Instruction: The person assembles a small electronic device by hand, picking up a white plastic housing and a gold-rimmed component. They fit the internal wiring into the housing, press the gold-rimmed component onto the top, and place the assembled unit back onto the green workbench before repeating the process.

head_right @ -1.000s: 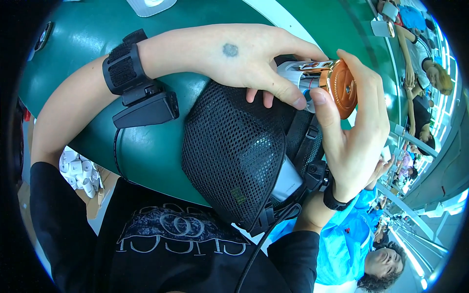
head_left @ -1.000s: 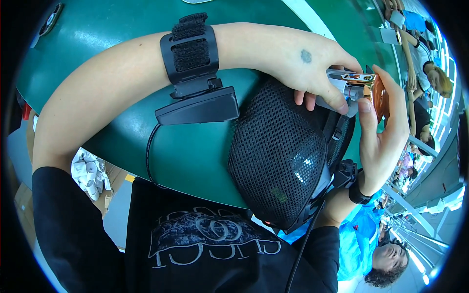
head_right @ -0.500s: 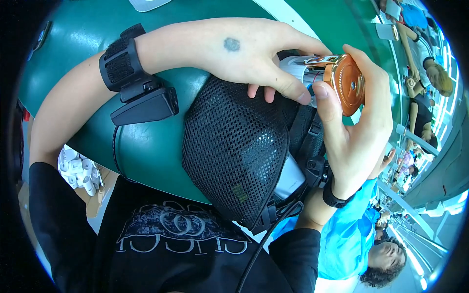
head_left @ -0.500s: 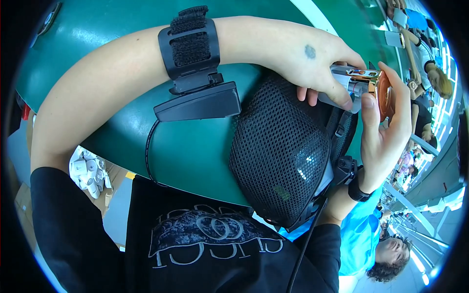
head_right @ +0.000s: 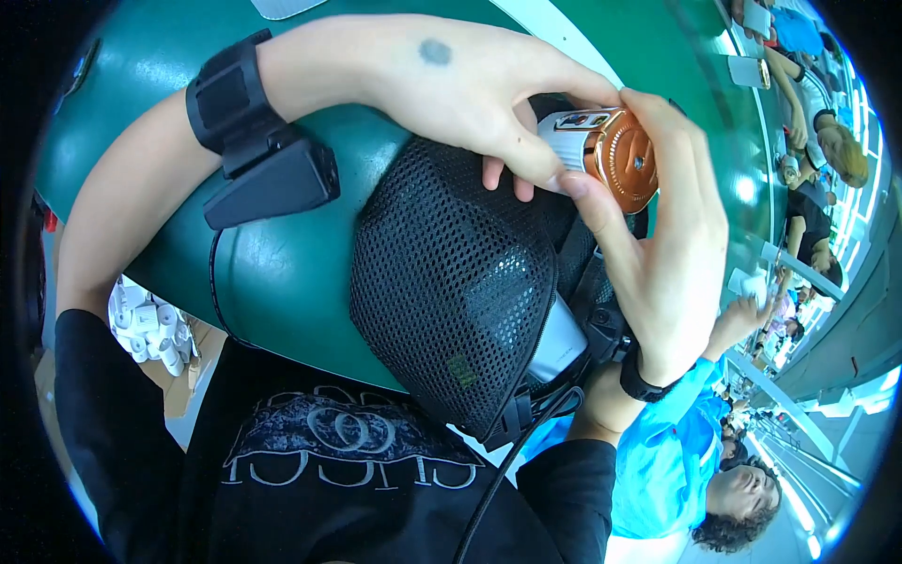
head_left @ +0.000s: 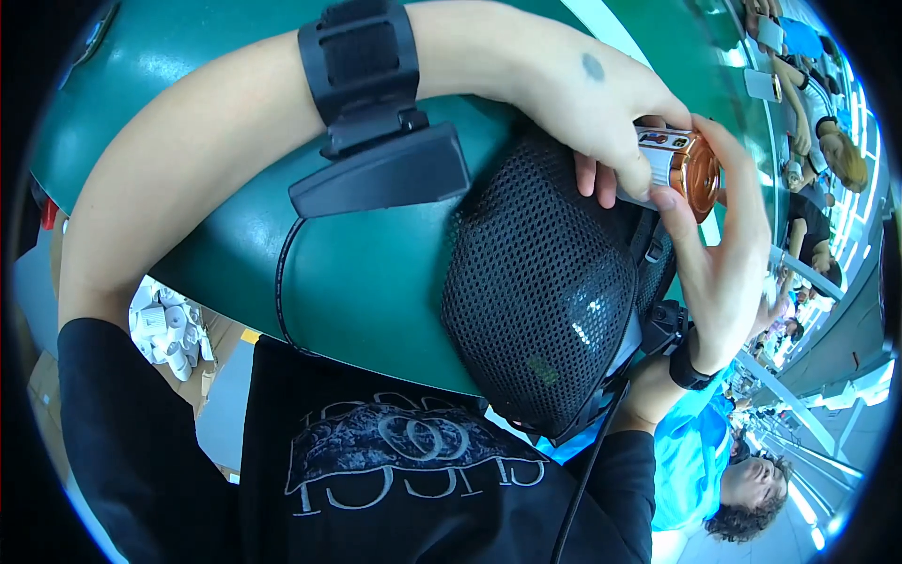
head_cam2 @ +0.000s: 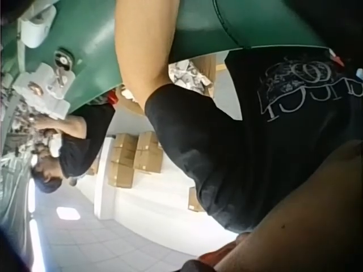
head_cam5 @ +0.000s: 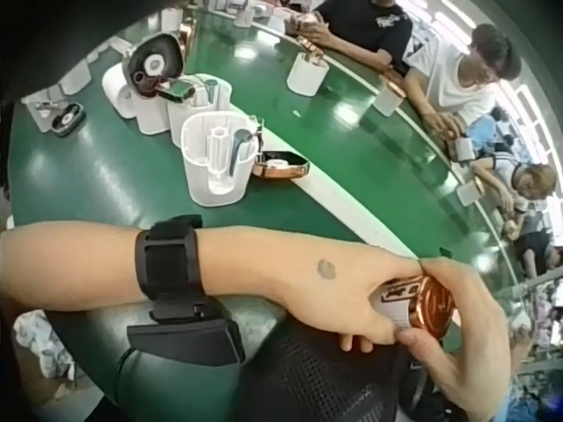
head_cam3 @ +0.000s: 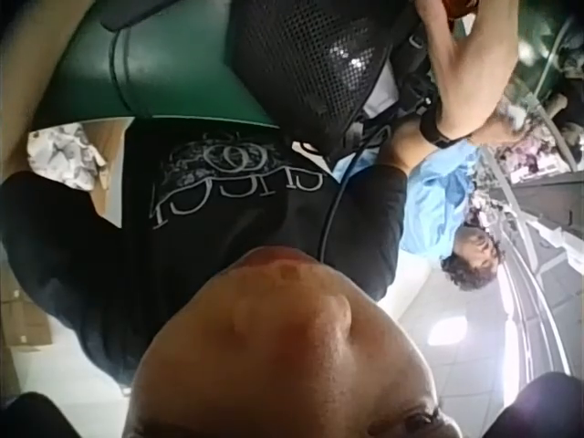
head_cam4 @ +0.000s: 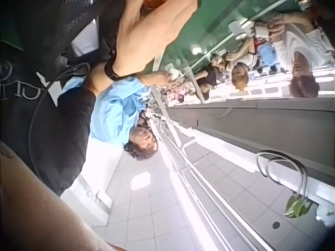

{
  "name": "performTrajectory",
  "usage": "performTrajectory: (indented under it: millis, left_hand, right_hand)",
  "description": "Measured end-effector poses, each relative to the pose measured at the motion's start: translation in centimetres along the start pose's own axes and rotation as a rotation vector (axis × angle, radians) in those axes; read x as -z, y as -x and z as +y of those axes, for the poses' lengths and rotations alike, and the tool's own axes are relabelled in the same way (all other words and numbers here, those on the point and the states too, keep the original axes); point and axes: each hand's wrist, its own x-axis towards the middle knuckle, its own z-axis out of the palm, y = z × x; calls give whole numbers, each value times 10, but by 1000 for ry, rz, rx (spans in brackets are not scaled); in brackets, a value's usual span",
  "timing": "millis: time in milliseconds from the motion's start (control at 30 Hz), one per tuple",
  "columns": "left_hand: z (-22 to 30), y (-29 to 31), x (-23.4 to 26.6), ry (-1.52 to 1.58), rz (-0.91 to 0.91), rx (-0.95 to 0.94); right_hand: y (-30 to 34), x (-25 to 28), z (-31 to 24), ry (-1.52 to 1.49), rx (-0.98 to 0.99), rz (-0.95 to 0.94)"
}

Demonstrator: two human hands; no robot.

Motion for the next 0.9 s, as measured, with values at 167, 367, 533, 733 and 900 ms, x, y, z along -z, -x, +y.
performTrajectory:
  millis: [167, 367, 533, 733, 900]
  left_hand:
    - [13, 1, 2, 160, 8, 143]
    - [28, -8, -8, 155, 165, 199]
    - [29, -7, -5, 272, 155, 198]
    - [27, -1, -24, 353, 672, 220]
    - [32, 24, -23, -215, 563, 52]
  right_hand:
    - [3, -19, -12, -58, -101, -19]
    - [3, -23, -1, -18, -59, 44]
    - [1, -14, -1, -254, -80, 46]
    - [-23, 12, 17, -288, -98, -131]
    - [-73, 15, 61, -57, -340, 163]
